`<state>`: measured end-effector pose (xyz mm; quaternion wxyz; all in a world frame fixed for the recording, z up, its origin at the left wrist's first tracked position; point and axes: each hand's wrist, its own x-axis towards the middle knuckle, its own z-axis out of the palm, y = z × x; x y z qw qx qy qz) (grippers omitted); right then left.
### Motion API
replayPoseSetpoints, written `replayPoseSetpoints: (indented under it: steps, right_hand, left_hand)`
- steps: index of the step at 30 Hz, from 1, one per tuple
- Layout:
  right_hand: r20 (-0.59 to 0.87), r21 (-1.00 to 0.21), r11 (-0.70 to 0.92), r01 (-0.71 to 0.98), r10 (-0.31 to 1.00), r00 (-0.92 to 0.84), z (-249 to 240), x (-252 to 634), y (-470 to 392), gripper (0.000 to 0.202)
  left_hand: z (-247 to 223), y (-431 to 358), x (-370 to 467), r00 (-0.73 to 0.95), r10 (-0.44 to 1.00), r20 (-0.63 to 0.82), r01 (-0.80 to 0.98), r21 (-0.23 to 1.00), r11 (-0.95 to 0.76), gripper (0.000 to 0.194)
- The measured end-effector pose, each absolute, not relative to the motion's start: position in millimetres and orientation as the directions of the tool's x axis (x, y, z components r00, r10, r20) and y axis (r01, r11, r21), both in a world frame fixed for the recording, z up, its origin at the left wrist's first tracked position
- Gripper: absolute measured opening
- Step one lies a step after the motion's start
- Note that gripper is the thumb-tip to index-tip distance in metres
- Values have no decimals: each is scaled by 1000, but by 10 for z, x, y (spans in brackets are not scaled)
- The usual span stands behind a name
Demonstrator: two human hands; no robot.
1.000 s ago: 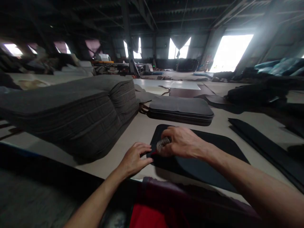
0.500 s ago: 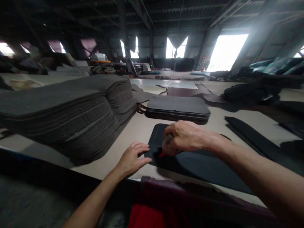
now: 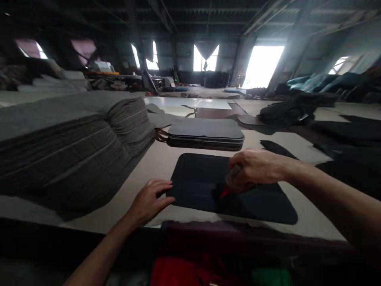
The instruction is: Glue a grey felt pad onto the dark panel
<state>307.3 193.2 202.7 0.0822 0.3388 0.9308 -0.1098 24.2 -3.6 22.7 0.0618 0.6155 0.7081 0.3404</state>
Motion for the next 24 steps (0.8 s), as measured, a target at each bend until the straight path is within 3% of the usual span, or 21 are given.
replayPoseSetpoints:
  steps: [5,11,17,24]
  right_hand:
    - [-223,-177,699,693,657,-720,2005,3445,2059,23]
    - [-311,-139,618,774,715,-626,2042,3934,2142,26]
    - [-297,-92,514,853,803,-517,1989,4429,2216,22]
    - [-245,-178,360,916,885,-396,1926,4815,2256,25]
  left_hand:
    - [199,-17,192,-220,916,335,843,537,6,38]
    - [169,-8,138,-209,926,314,863,505,23,54]
    - [148,21,104,-244,918,312,871,487,66,64]
    - [113,27,69,-228,919,322,899,431,72,63]
